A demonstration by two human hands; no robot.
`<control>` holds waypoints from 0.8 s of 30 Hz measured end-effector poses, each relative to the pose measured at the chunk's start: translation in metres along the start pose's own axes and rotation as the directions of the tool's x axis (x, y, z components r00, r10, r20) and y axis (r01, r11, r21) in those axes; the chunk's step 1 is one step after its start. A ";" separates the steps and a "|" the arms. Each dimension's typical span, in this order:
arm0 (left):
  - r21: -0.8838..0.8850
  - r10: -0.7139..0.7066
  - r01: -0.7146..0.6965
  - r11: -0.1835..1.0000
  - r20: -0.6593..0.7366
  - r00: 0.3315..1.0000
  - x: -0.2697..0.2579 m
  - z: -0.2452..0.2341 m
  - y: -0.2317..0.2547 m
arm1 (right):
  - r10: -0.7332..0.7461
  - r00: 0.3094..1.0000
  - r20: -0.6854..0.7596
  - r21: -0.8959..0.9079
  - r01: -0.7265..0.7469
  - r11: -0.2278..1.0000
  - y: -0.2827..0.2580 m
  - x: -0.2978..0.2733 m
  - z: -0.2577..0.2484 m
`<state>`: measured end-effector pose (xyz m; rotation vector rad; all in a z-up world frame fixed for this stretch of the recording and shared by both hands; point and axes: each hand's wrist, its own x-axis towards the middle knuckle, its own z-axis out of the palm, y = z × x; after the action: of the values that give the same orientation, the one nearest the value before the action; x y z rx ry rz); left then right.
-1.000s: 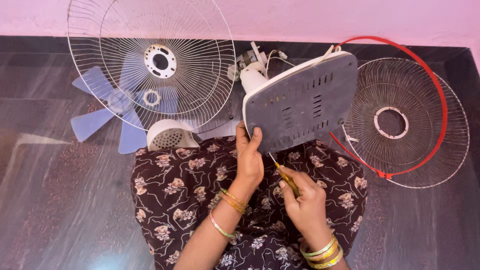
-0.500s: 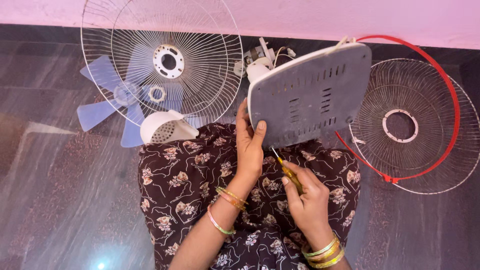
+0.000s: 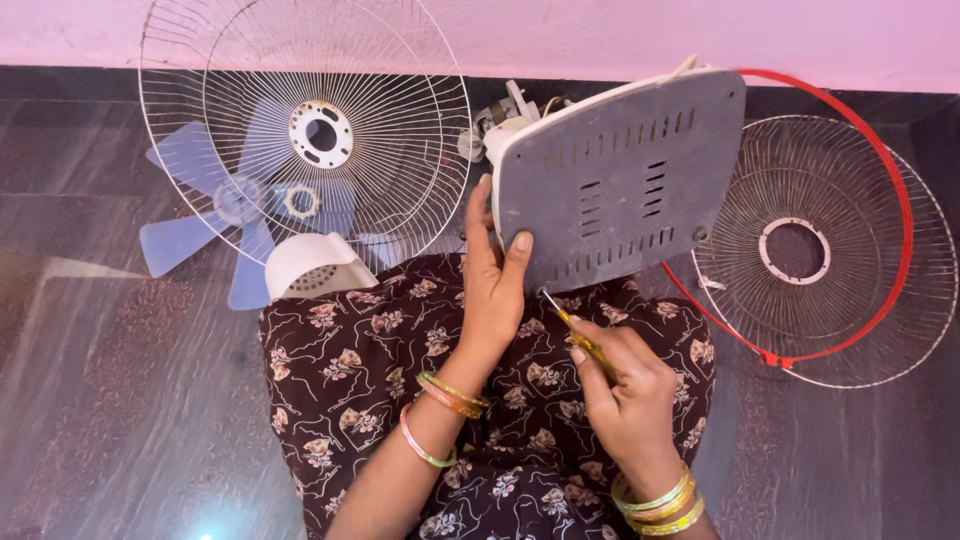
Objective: The person disassembles an electric fan by removing screws from the motor housing and base using a screwdriver. They separate the motor assembly from the base and set aside the fan blades and cage.
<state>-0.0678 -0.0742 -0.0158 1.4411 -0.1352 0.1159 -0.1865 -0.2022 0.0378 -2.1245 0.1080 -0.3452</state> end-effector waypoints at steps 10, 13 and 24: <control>0.118 0.192 -0.222 0.968 0.220 0.956 -0.003 -0.017 0.005 | -0.016 1.000 0.004 -0.022 0.016 1.000 -0.002 0.004 -0.006; 0.032 0.094 -0.104 0.994 0.230 0.969 0.001 -0.017 0.010 | 0.000 0.994 0.110 -0.018 0.002 1.000 -0.001 0.004 -0.010; -0.212 -0.001 0.042 0.976 0.189 0.982 0.006 -0.011 0.015 | -0.146 0.987 -0.073 -0.139 0.134 0.981 0.009 0.027 0.027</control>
<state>-0.0641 -0.0614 -0.0016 1.2341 -0.2783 -0.0525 -0.1521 -0.1910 0.0221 -2.2566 0.0300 -0.5227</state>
